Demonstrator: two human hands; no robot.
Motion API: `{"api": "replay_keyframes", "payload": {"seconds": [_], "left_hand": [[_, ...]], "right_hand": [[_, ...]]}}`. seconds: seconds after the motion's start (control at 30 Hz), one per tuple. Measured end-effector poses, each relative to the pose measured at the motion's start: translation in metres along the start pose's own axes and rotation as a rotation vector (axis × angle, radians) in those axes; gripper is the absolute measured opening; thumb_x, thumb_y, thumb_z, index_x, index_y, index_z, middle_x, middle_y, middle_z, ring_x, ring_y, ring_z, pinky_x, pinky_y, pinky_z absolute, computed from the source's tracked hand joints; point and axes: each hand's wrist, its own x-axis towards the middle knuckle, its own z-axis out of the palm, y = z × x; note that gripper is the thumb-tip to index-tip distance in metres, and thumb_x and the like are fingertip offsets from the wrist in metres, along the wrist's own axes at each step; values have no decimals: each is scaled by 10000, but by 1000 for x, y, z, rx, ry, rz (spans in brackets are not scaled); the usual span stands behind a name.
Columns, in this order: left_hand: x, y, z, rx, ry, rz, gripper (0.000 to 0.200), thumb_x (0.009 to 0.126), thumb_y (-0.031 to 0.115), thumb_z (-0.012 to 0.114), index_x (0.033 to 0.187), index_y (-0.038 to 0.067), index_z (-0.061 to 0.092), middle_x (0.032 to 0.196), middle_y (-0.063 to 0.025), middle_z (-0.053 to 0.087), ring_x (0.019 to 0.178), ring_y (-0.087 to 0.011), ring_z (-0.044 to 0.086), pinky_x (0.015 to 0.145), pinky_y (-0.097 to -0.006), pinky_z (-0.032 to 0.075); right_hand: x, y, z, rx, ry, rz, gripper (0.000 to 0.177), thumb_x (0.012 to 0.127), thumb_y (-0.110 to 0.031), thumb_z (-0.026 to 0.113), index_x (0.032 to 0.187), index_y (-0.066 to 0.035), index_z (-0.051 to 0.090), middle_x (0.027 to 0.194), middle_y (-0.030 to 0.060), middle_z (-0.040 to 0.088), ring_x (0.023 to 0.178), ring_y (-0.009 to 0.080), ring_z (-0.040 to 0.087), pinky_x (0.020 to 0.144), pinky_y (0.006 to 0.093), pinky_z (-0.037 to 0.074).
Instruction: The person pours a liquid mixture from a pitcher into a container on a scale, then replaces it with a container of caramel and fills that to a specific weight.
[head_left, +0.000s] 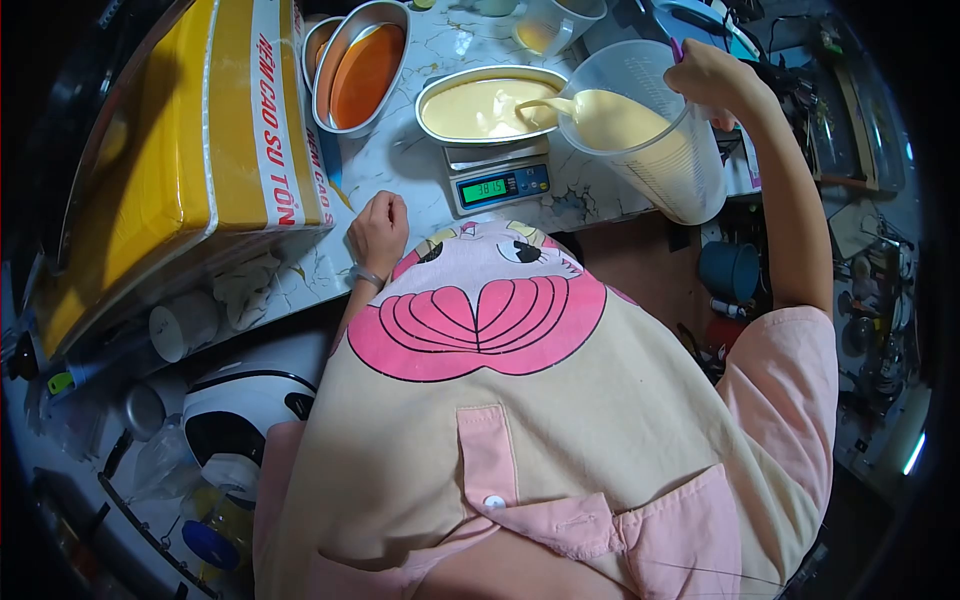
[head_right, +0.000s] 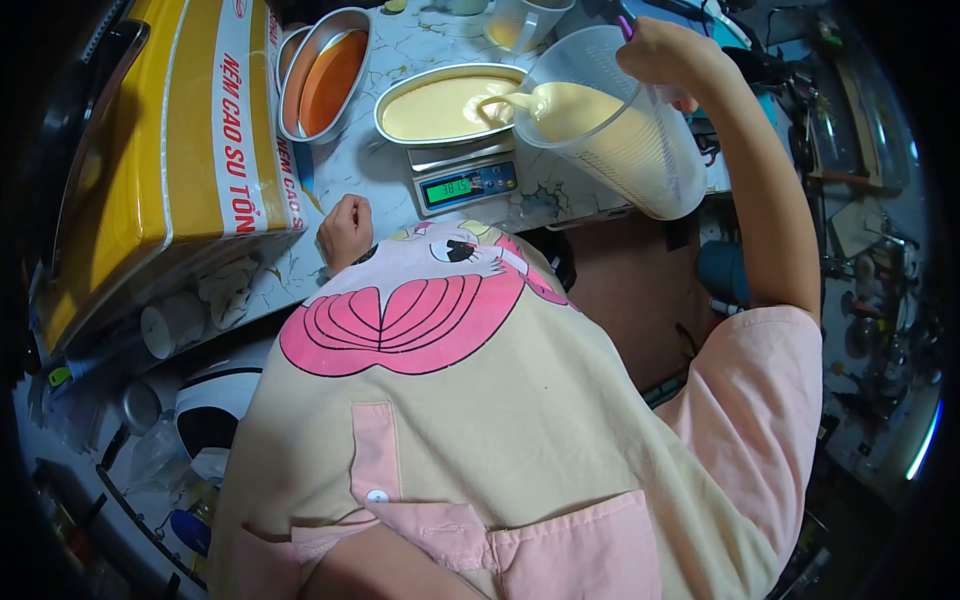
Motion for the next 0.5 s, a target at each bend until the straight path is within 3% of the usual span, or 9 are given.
{"api": "replay_keyframes", "payload": {"seconds": [0.2,0.27,0.5], "left_hand": [[0,-3,1,-2,-11,6,137,868,191,603,803,70,610,667,-109,616,598,-321,611,529,-412,447],[0,-3,1,-8,-7,10,139,869,191,603,802,69,609,668,-110,617,598,-320,611,530,-413,447],[0,-1,0,-7,9,24,138,868,191,602,804,69,608,664,-108,613,598,-322,609,532,-414,447]], "right_hand": [[8,6,5,-5,-4,2,381,727,-116,478,1049,37,612,893,243,656,719,377,701,616,466,615],[15,16,12,34,81,-52,331,719,-191,552,914,74,582,764,209,646,576,338,659,500,435,545],[24,37,17,98,35,-76,352,710,-223,579,904,69,606,761,195,645,682,292,639,596,453,509]]}}
